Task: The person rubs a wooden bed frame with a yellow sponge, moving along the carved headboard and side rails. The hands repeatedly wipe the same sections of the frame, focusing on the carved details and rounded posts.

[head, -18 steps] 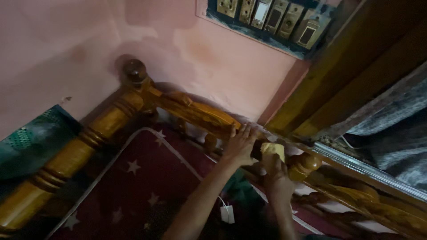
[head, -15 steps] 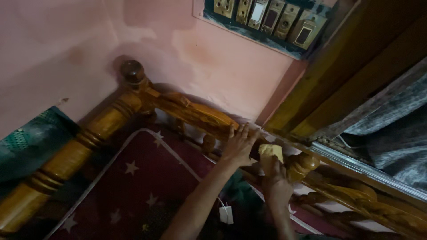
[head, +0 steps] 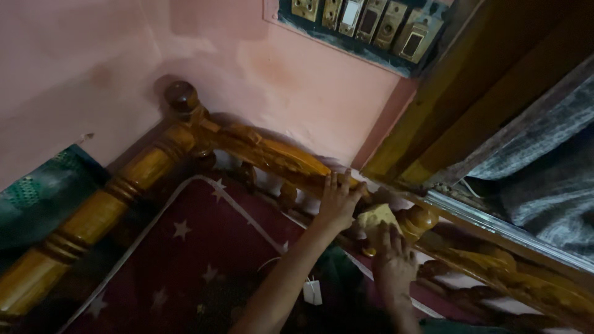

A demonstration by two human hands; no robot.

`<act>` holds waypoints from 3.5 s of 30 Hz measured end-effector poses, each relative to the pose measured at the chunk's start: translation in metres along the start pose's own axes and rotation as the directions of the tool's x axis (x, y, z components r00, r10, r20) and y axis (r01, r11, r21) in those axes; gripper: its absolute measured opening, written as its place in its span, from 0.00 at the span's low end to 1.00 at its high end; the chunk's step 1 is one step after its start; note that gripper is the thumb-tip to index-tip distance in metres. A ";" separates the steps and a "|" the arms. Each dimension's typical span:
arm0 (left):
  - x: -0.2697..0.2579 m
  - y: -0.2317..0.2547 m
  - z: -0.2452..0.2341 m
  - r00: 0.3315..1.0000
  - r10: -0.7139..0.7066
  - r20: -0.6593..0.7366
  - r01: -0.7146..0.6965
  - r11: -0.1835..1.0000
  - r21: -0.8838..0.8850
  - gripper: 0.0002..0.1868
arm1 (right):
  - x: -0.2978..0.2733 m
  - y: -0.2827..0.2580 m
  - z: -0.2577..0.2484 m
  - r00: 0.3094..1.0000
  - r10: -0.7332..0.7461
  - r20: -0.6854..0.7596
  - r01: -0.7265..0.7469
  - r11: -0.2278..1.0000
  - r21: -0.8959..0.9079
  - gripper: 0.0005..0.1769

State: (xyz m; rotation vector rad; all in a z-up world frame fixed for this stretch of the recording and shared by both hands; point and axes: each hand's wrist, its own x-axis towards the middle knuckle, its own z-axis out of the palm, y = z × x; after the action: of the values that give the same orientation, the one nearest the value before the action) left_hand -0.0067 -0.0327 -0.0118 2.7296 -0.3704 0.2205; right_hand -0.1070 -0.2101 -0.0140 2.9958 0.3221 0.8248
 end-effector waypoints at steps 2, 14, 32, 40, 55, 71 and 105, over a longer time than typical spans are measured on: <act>0.006 -0.004 0.005 1.000 0.006 0.002 -0.006 1.000 0.004 0.51 | -0.007 0.001 0.010 0.995 -0.040 0.090 0.054 0.987 -0.154 0.37; 0.004 -0.003 0.009 0.993 -0.035 0.116 0.024 0.995 0.093 0.52 | -0.076 0.034 0.079 0.819 0.002 0.573 0.134 0.971 -0.196 0.54; 0.008 -0.006 0.022 0.999 -0.026 0.029 0.019 0.973 0.232 0.51 | -0.079 0.057 0.082 0.986 -0.097 0.137 0.105 0.993 -0.045 0.32; 0.002 0.001 0.007 0.977 -0.087 0.196 0.064 0.991 0.119 0.55 | -0.098 0.102 0.073 0.989 0.093 -0.113 -0.078 0.988 0.132 0.28; 0.001 0.005 0.016 0.993 -0.082 0.082 0.069 0.986 0.151 0.47 | -0.056 0.109 0.018 0.928 0.373 0.004 -0.373 0.927 0.045 0.45; -0.002 0.027 0.025 0.986 0.037 0.163 -0.093 0.932 0.350 0.54 | -0.036 0.114 0.022 0.907 0.416 0.068 -0.419 0.875 0.244 0.21; -0.012 0.073 0.048 0.950 0.084 0.300 -0.127 0.983 0.129 0.52 | -0.078 0.098 0.033 0.845 0.533 0.041 -0.498 0.756 0.425 0.42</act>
State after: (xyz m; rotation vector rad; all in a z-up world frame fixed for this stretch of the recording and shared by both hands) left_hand -0.0334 -0.1136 -0.0332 2.8959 -0.6059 -0.1395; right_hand -0.1373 -0.3206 -0.0747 3.5267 -0.4245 1.0278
